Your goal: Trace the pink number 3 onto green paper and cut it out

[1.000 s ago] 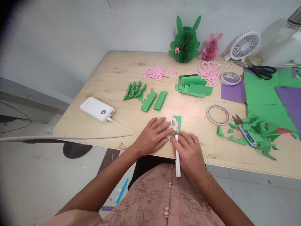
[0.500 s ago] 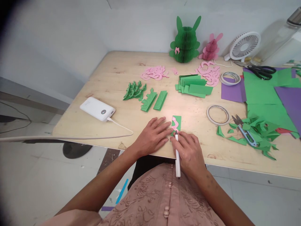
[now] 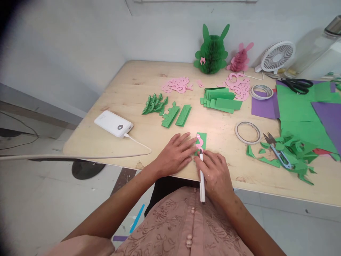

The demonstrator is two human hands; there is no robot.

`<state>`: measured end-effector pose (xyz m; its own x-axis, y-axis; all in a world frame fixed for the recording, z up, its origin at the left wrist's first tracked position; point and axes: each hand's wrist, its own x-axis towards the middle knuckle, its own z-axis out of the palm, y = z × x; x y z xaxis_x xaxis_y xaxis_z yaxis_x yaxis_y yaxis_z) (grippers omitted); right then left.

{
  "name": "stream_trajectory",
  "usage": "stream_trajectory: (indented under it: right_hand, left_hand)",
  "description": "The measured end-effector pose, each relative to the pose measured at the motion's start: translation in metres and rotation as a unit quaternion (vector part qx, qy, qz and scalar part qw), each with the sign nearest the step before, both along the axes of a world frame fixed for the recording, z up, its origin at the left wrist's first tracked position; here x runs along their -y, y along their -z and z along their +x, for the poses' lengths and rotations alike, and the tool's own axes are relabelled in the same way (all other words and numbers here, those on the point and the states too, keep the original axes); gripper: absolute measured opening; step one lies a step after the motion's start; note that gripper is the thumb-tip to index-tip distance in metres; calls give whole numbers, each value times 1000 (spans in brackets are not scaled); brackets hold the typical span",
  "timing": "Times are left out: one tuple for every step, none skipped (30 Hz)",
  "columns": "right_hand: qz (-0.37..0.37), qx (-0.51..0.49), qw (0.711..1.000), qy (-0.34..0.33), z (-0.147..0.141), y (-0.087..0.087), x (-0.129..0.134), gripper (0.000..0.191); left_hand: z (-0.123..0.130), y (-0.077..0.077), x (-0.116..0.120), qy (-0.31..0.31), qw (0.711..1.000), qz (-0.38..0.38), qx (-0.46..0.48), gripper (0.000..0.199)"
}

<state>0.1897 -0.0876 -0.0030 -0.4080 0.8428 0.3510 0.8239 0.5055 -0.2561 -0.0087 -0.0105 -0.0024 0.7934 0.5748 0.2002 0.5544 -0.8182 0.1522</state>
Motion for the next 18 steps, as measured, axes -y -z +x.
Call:
stream_trajectory:
  right_hand:
    - [1,-1,1000,-1,0,0,0,28]
    - [3,-2,1000,-1,0,0,0,29]
    - [5,-3,1000,-2,0,1,0,30]
    - [7,-4,1000,-3,0,1,0,32]
    - [7,-4,1000,-3,1,2,0,33]
    - [8,-4,1000,-3,1,2,-1,33]
    - [8,-4,1000,-3,1,2,-1,34]
    - [9,-3,1000,-3,1,3,-1,34]
    - [10,-2,1000,-4,1,3,-1,34]
    - [11,-1,1000,-5,1,3,-2,35]
    - [11,0,1000,-5,1,3,-2,35]
    - [12,-1,1000,-5,0,3,-2,35]
    - [13,-1,1000,-6,0,3,-2,36]
    - [14,-3,1000,-6,0,3,-2,35]
    - [15,-4,1000,-6,0,2,-1,35]
    - [16,-6,1000,-6,0,2,-1,35]
    - [17,-8,1000,-5,-1,2,-1,35]
    - [16,-9,1000,-4,-1,2,-1,36]
  left_hand:
    - [0,-1,0,0,1000,0,-3,37]
    - [0,-2,-1,1,1000,0,-7,37]
    - [1,-3,-1,2,1000,0,-9,37]
    - [1,-4,-1,3,1000,0,-12,37]
    - [1,-5,-2,5,1000,1,-14,38]
    - [1,-6,-3,7,1000,1,-16,38]
    - [2,-7,-3,9,1000,0,-17,38]
    - [2,-7,-4,12,1000,0,-18,37]
    - [2,-8,-5,15,1000,-1,-19,37]
    - [2,-8,-6,18,1000,-3,-19,37]
    - [3,-9,-6,21,1000,-4,-19,36]
    - [3,-9,-7,23,1000,-5,-20,37]
    - [3,-9,-8,25,999,-6,-20,37]
    - [3,-9,-8,26,999,-7,-20,38]
    - [3,-9,-8,26,999,-8,-21,38]
    - [3,-9,-8,25,999,-9,-21,39]
    - [3,-9,-8,24,999,-9,-22,39]
    - [3,-8,-8,23,999,-9,-22,38]
